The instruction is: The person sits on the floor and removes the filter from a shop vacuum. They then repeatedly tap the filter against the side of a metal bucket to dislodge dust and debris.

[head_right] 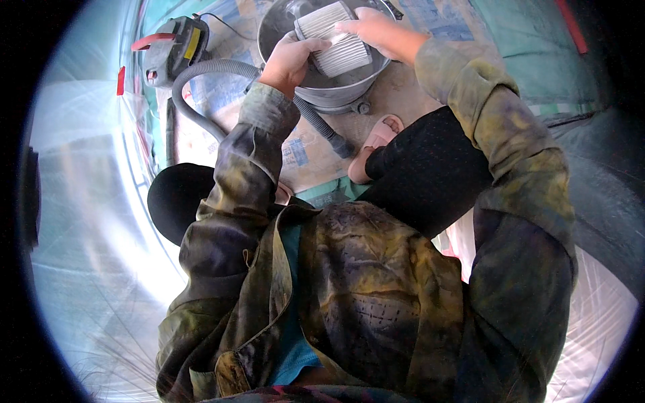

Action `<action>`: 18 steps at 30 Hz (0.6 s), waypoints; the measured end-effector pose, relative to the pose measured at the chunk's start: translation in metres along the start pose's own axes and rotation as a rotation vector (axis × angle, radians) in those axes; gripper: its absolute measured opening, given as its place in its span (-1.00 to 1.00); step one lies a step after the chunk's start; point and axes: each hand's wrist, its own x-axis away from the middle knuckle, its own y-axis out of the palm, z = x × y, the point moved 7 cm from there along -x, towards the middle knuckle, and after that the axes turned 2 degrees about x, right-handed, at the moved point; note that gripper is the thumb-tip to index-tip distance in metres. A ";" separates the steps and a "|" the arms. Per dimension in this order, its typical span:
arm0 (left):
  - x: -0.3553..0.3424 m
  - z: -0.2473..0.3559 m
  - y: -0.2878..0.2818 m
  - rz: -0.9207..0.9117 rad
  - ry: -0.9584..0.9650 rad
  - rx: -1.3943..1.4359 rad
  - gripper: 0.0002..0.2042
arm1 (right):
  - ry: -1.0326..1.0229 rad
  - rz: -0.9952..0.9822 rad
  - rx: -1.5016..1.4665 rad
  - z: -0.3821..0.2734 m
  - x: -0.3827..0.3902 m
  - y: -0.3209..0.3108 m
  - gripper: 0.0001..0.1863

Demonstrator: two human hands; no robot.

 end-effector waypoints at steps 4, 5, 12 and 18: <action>-0.002 -0.002 -0.003 0.018 -0.023 0.099 -0.65 | -0.021 0.039 -0.016 -0.002 -0.002 0.001 -0.60; -0.002 -0.002 -0.002 -0.004 -0.025 0.125 -0.64 | -0.027 0.060 -0.026 0.000 -0.003 -0.001 -0.63; -0.012 -0.012 -0.014 0.133 -0.035 0.275 -0.62 | -0.447 0.414 0.793 -0.092 0.050 -0.001 -0.53; -0.002 -0.019 -0.011 0.320 -0.093 0.368 -0.58 | -0.503 0.428 1.200 -0.094 0.053 0.017 -0.76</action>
